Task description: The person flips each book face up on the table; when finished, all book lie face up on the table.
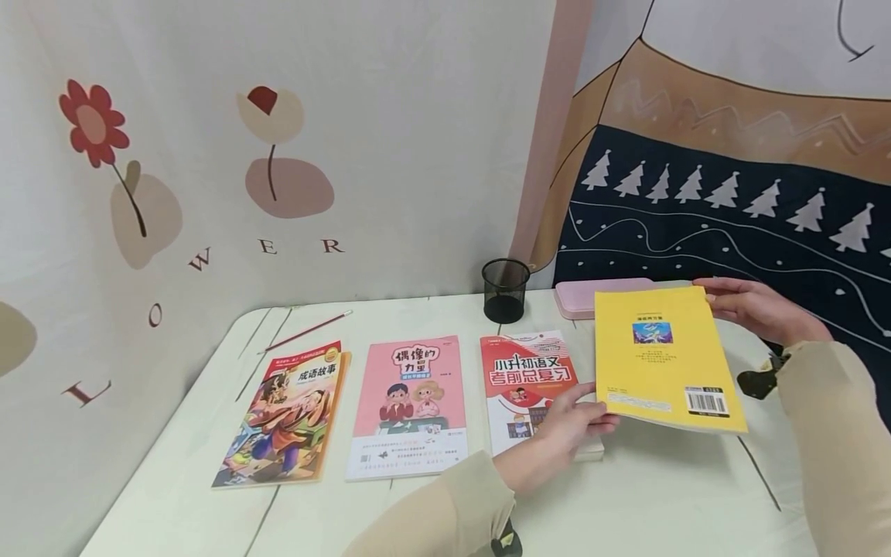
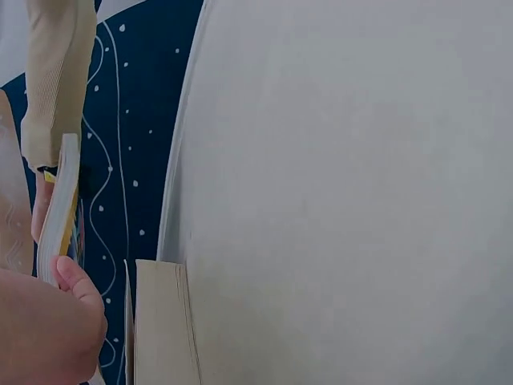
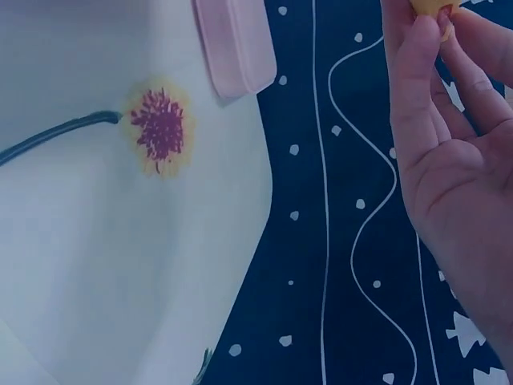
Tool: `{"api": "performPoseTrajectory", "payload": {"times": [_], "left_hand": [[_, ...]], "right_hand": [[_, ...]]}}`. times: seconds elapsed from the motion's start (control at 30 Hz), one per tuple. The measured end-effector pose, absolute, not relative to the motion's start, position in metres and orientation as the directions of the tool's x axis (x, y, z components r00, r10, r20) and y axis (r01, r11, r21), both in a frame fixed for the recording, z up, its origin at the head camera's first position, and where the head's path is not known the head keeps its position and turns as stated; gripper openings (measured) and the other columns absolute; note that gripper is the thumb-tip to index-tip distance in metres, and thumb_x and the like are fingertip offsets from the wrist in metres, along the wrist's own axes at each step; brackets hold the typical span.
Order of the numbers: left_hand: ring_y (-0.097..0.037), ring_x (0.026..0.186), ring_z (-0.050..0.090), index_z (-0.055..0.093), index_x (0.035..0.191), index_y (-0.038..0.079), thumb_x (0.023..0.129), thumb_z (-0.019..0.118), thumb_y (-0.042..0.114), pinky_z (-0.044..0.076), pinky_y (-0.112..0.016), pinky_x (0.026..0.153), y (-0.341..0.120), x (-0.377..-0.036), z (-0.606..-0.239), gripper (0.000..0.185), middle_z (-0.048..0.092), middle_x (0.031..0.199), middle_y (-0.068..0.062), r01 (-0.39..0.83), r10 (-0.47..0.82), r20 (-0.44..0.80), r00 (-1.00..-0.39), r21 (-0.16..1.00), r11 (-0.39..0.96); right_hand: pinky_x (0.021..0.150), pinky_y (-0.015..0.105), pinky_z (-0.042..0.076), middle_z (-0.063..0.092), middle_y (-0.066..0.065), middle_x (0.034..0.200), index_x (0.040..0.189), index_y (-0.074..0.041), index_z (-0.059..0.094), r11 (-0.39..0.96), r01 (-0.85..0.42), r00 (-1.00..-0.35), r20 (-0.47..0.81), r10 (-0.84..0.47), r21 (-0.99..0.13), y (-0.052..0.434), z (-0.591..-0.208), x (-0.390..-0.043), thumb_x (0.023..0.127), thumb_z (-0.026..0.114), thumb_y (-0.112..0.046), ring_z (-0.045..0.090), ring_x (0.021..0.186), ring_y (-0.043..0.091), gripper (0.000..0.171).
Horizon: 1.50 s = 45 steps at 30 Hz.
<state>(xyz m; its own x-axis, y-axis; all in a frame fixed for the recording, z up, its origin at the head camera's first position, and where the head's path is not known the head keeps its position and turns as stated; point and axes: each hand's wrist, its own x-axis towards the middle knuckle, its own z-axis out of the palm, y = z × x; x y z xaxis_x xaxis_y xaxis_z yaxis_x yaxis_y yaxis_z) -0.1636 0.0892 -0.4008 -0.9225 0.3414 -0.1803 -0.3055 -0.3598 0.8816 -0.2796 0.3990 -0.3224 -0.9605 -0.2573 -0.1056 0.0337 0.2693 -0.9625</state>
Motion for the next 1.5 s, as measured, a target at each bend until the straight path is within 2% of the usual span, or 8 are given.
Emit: {"api": "performPoseTrajectory", "payload": {"times": [0.17,0.4,0.63,0.83,0.97,1.1,1.23,1.5], "left_hand": [[-0.021,0.073,0.06,0.054,0.114,0.002,0.086,0.051,0.0,0.051,-0.031,0.071,0.088,-0.163,-0.398,0.028,0.063,0.085,-0.014,-0.336,0.368,-0.192,-0.91,0.862,-0.38],[-0.022,0.078,0.06,0.055,0.113,0.002,0.087,0.051,0.002,0.05,-0.03,0.073,0.087,-0.164,-0.396,0.027,0.062,0.09,-0.013,-0.422,0.444,-0.234,-0.865,0.818,-0.391],[-0.015,0.072,0.055,0.055,0.113,0.002,0.089,0.047,0.003,0.047,-0.025,0.068,0.09,-0.164,-0.397,0.025,0.061,0.089,-0.013,-0.483,0.506,-0.256,-0.824,0.784,-0.39],[-0.014,0.071,0.054,0.056,0.112,0.002,0.089,0.046,0.001,0.045,-0.022,0.066,0.091,-0.163,-0.397,0.025,0.06,0.084,-0.01,-0.519,0.534,-0.269,-0.802,0.757,-0.397],[-0.012,0.07,0.054,0.055,0.112,0.0,0.089,0.044,-0.001,0.046,-0.022,0.066,0.093,-0.162,-0.397,0.025,0.059,0.083,-0.011,-0.517,0.566,-0.247,-0.787,0.764,-0.386],[-0.015,0.074,0.058,0.055,0.111,-0.002,0.089,0.046,-0.001,0.048,-0.028,0.073,0.097,-0.158,-0.398,0.024,0.061,0.092,-0.02,-0.494,0.584,-0.223,-0.78,0.793,-0.357],[-0.028,0.088,0.06,0.053,0.111,-0.001,0.089,0.047,0.001,0.047,-0.035,0.079,0.106,-0.151,-0.401,0.023,0.058,0.101,-0.027,-0.456,0.58,-0.199,-0.79,0.823,-0.339],[-0.043,0.091,0.054,0.04,0.1,0.005,0.089,0.046,-0.001,0.048,-0.04,0.076,0.123,-0.139,-0.408,0.013,0.057,0.092,-0.034,-0.408,0.495,-0.185,-0.849,0.825,-0.392]], "right_hand": [[0.082,0.024,0.044,0.055,-0.009,0.112,0.126,-0.015,0.048,0.232,0.028,-0.968,-0.085,-0.237,-0.972,0.398,-0.319,-0.277,0.09,0.051,-0.014,0.054,0.096,0.015,0.037],[0.081,0.023,0.045,0.055,-0.005,0.113,0.129,-0.007,0.042,0.111,0.011,-0.971,-0.037,-0.235,-0.994,0.398,-0.315,-0.275,0.091,0.048,-0.01,0.056,0.094,0.015,0.039],[0.081,0.025,0.045,0.056,-0.002,0.115,0.126,-0.013,0.048,-0.084,0.001,-0.948,0.026,-0.318,-0.996,0.396,-0.31,-0.275,0.094,0.039,-0.007,0.057,0.093,0.017,0.033],[0.084,0.04,0.044,0.05,-0.003,0.124,0.135,-0.019,0.035,-0.166,0.106,-0.91,-0.028,-0.413,-0.981,0.389,-0.307,-0.278,0.097,0.031,-0.014,0.057,0.097,0.023,0.039],[0.086,0.045,0.04,0.048,-0.002,0.125,0.135,-0.02,0.035,-0.234,0.149,-0.898,-0.033,-0.438,-0.961,0.386,-0.306,-0.281,0.097,0.029,-0.015,0.056,0.099,0.025,0.038],[0.086,0.044,0.04,0.051,0.002,0.12,0.13,-0.017,0.041,-0.277,0.134,-0.883,0.013,-0.47,-0.951,0.385,-0.306,-0.282,0.098,0.025,-0.013,0.056,0.096,0.026,0.036],[0.083,0.038,0.044,0.055,0.004,0.114,0.122,-0.015,0.05,-0.296,0.082,-0.882,0.069,-0.466,-0.952,0.384,-0.308,-0.284,0.097,0.024,-0.01,0.057,0.091,0.023,0.036],[0.074,0.022,0.047,0.057,0.005,0.102,0.111,-0.009,0.055,-0.342,-0.051,-0.876,0.207,-0.436,-0.938,0.381,-0.317,-0.292,0.096,0.024,-0.003,0.055,0.086,0.016,0.035]]}}
